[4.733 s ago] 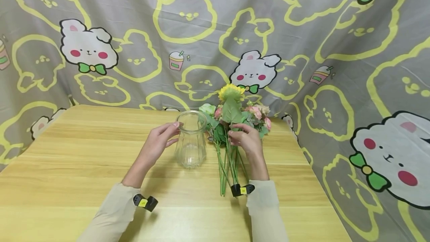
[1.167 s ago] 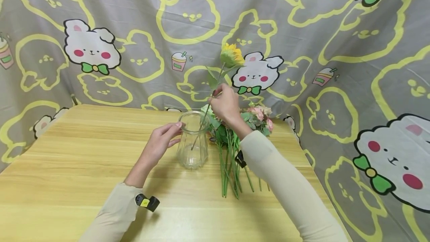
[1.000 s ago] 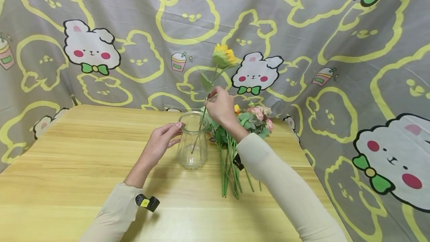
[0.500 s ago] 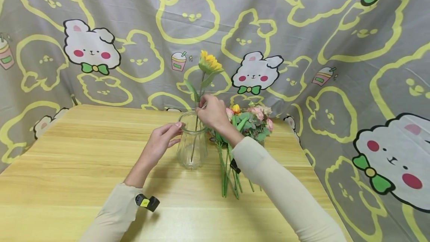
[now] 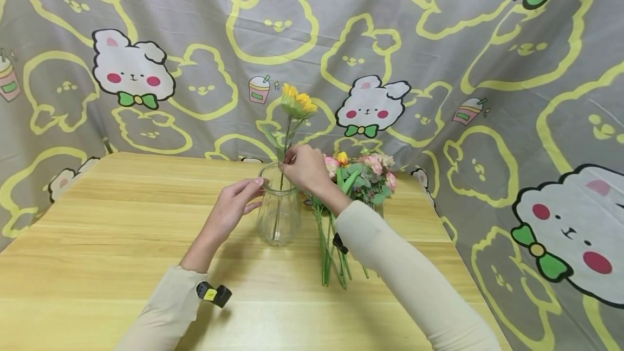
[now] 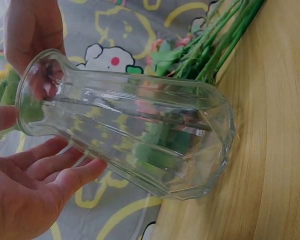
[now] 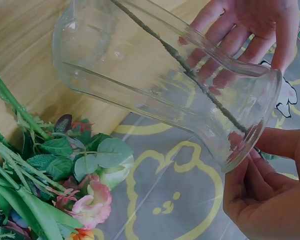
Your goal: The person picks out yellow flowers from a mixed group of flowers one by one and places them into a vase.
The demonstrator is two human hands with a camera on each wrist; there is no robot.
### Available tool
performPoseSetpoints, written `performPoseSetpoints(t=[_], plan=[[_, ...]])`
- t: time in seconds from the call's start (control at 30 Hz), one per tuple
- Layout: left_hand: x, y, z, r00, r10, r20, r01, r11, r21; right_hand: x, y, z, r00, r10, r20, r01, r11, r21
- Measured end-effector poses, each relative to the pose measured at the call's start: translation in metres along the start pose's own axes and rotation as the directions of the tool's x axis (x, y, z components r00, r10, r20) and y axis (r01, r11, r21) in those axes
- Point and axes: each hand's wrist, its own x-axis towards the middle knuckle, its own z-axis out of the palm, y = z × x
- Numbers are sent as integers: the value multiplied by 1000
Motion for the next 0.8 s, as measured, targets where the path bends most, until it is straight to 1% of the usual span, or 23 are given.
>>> performPoseSetpoints(t=[0.1,0.4,0.8], plan=[[0,0,0,1000,-1,-1,1,1000,-5,-1,0,1,1000,-12,4,12,1000,-5],[0,-1,0,1000,5,4,-5,1000,-9,-3,-1,5,1000,-9,19,10,999,-40],[-1,0,0,1000,0,3,0,1000,-10,-4,-2,5,999,-29,32,30,999,-45]])
